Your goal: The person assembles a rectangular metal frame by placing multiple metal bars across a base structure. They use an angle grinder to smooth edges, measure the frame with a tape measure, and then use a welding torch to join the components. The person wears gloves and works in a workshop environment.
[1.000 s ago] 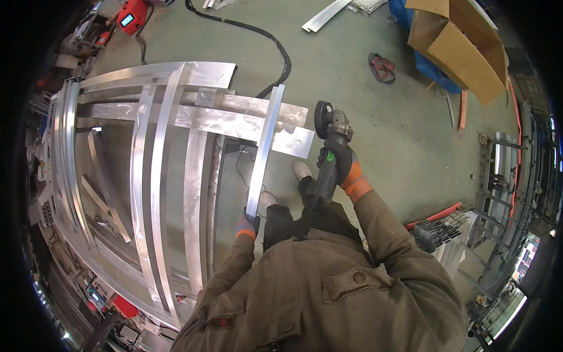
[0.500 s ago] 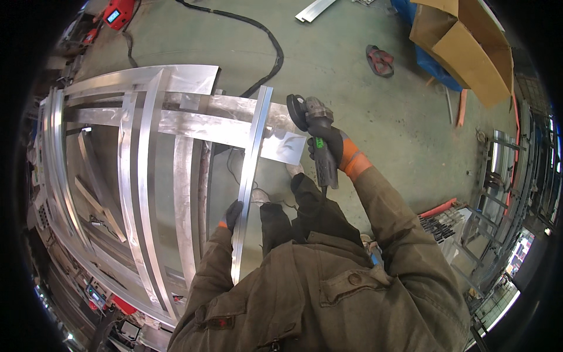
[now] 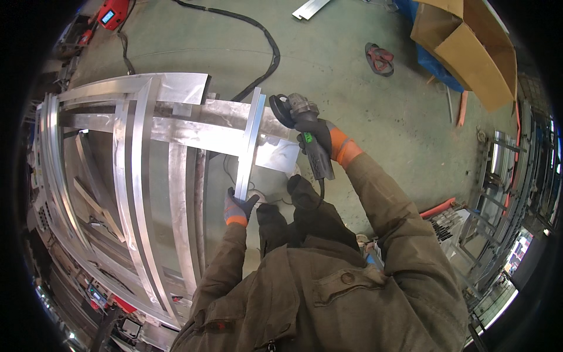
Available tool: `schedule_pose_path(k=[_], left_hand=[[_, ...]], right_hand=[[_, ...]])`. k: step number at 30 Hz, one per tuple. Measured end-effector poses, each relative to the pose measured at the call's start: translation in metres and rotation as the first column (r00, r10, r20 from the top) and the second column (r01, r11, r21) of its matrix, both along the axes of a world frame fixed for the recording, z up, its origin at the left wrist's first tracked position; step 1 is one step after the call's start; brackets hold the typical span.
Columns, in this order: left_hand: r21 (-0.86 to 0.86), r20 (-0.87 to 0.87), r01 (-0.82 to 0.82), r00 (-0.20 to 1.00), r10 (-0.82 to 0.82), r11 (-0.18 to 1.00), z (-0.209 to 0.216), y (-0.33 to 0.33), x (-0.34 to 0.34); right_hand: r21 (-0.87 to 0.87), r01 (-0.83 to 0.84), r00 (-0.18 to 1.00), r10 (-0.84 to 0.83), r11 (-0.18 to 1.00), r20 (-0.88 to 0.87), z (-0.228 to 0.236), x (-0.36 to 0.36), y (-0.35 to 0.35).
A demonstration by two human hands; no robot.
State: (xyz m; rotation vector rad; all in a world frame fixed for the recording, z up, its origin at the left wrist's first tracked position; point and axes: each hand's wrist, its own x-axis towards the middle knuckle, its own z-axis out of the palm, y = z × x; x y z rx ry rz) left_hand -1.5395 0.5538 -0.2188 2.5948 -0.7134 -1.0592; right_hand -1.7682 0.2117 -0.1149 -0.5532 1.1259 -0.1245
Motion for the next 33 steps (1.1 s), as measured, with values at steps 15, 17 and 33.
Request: schedule_pose_path(k=[15,17,33], left_hand=[[0.125,0.077,-0.044,0.996,0.035,0.991,0.025,-0.026,-0.009],[0.125,0.060,-0.038,0.998,0.031,0.991,0.028,-0.026,-0.009],[0.160,0.094,-0.028,0.996,0.013,0.987,0.024,-0.029,-0.007]], right_hand=[[0.021,-0.109,0.992,0.107,0.994,0.071,-0.018,0.025,-0.029],[0.007,-0.123,0.989,0.122,0.992,0.086,-0.017,0.029,-0.030],[0.206,-0.067,0.994,0.048,0.976,0.094,-0.025,-0.003,-0.060]])
